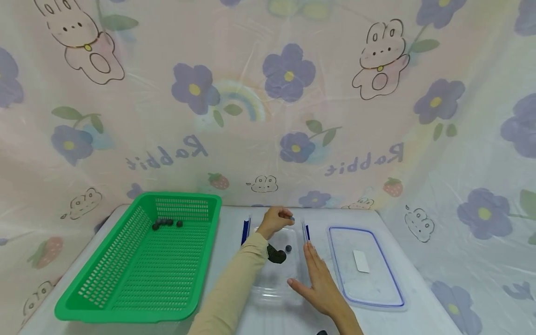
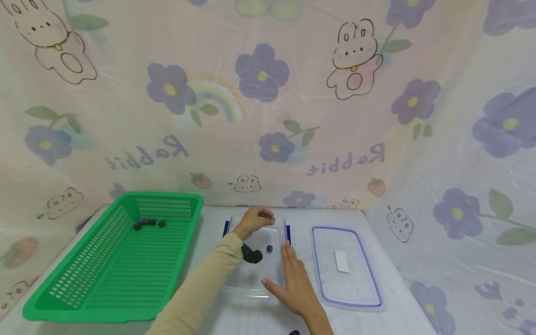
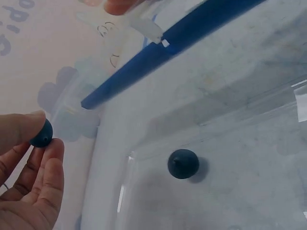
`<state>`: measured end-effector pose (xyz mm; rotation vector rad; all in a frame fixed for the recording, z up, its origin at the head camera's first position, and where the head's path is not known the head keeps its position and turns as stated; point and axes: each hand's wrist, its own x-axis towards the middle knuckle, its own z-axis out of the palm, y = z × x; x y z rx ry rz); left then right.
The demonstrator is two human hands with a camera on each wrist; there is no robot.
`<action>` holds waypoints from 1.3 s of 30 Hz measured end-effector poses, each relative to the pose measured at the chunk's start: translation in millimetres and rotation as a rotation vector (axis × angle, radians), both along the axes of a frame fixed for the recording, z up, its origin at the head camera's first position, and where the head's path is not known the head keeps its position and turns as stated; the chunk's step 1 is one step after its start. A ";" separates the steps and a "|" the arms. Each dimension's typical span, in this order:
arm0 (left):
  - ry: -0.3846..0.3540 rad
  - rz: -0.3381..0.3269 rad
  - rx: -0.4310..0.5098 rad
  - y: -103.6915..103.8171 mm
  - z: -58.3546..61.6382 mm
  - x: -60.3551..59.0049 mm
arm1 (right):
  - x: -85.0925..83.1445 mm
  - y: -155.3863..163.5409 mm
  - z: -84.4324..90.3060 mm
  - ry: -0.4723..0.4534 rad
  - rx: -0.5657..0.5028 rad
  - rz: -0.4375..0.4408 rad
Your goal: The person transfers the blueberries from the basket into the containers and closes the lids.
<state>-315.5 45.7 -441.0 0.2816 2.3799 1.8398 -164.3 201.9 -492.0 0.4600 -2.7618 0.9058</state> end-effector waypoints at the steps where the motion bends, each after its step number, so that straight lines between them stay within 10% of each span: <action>1: -0.002 0.010 -0.004 0.3 -1.5 0.0 | -0.2 -0.3 0.0 0.001 0.001 0.002; 22: -0.028 0.148 -0.162 -3.9 -42.5 3.5 | 0.8 -0.8 -2.8 0.036 -0.011 -0.005; 39: -0.092 0.166 -0.325 -4.4 -43.7 8.8 | 2.3 -3.3 0.4 -0.008 -0.021 -0.019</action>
